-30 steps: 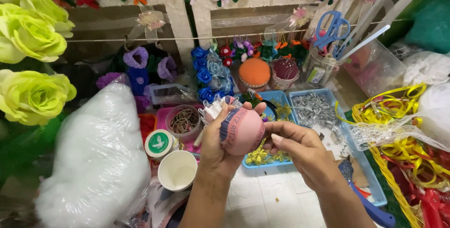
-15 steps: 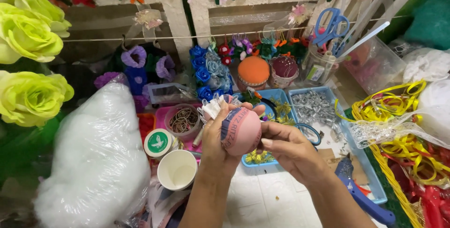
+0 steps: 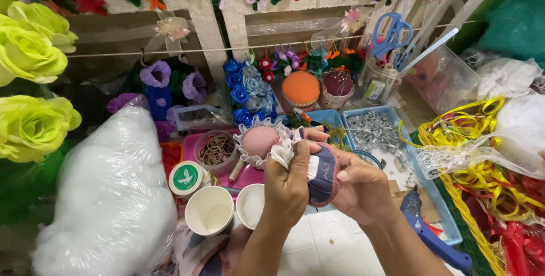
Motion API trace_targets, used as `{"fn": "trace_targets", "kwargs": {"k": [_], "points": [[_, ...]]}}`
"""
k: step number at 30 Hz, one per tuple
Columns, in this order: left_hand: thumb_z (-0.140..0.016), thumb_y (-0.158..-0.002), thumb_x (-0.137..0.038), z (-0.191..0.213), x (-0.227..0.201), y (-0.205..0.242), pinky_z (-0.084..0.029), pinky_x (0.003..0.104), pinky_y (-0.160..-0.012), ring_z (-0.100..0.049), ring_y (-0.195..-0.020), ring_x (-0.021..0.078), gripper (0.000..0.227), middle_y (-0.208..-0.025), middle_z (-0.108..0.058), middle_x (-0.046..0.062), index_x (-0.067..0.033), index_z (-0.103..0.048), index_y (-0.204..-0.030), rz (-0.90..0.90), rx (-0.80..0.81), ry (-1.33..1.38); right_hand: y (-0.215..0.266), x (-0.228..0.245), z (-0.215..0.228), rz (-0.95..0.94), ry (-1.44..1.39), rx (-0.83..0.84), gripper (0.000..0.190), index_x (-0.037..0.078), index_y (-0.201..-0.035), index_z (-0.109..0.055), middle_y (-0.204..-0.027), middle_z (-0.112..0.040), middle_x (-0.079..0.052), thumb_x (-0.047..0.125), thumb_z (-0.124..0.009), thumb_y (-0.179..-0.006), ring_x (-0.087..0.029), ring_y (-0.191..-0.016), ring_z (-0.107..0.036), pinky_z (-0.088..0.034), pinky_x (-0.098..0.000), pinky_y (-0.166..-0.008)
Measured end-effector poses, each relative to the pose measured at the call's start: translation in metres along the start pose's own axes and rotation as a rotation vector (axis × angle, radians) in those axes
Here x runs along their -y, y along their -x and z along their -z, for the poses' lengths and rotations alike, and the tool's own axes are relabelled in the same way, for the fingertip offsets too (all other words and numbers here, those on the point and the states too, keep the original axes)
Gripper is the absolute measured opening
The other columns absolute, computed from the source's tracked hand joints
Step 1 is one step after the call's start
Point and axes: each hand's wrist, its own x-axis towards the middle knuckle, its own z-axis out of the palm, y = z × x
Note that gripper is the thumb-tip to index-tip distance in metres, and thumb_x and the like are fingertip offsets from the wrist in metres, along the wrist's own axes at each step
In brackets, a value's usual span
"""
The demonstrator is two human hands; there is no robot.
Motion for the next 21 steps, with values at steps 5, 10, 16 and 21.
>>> {"fn": "trace_targets", "kwargs": {"k": [5,10,16,21], "points": [[-0.044,-0.108,-0.024,0.009,-0.004,-0.002,-0.056,0.044,-0.104,-0.071,-0.115,0.0329,0.027,-0.109,-0.071,0.015,-0.0057,-0.061,-0.097,0.004,0.02,-0.063,0.001,0.023,0.002,-0.013,0.534,-0.023,0.06,-0.01,-0.132,-0.06,-0.11,-0.07,-0.016,0.018,-0.071,-0.08,-0.024,-0.094,-0.067,-0.052,-0.0374,-0.082],[-0.047,-0.105,-0.032,0.014,-0.024,-0.004,-0.056,0.034,-0.083,-0.072,-0.095,0.022,0.032,-0.103,-0.074,0.009,-0.0062,-0.064,-0.096,0.095,0.157,-0.332,0.02,0.051,-0.045,0.131,1.145,-0.151,0.043,0.002,-0.128,-0.07,-0.128,-0.077,-0.011,0.019,-0.061,-0.089,-0.021,-0.119,-0.071,-0.057,-0.0366,-0.098],[-0.05,-0.092,-0.009,0.001,-0.028,0.014,-0.043,0.042,-0.069,-0.058,-0.077,0.0309,0.006,-0.089,-0.061,0.011,-0.0106,-0.056,-0.092,0.127,0.425,-0.543,0.051,0.05,-0.081,0.51,1.804,-0.003,0.05,0.006,-0.141,-0.056,-0.132,-0.06,-0.016,0.026,-0.061,-0.095,-0.028,-0.125,-0.06,-0.045,-0.0389,-0.108],[-0.047,-0.075,-0.008,0.003,-0.014,0.043,-0.048,0.049,-0.075,-0.063,-0.088,0.0399,0.036,-0.099,-0.066,0.017,-0.0047,-0.06,-0.108,0.136,0.493,-0.665,0.058,0.036,-0.087,0.421,1.953,0.111,0.025,0.009,-0.114,-0.06,-0.096,-0.06,-0.01,0.027,-0.059,-0.097,-0.027,-0.088,-0.058,-0.047,-0.0385,-0.079]]}}
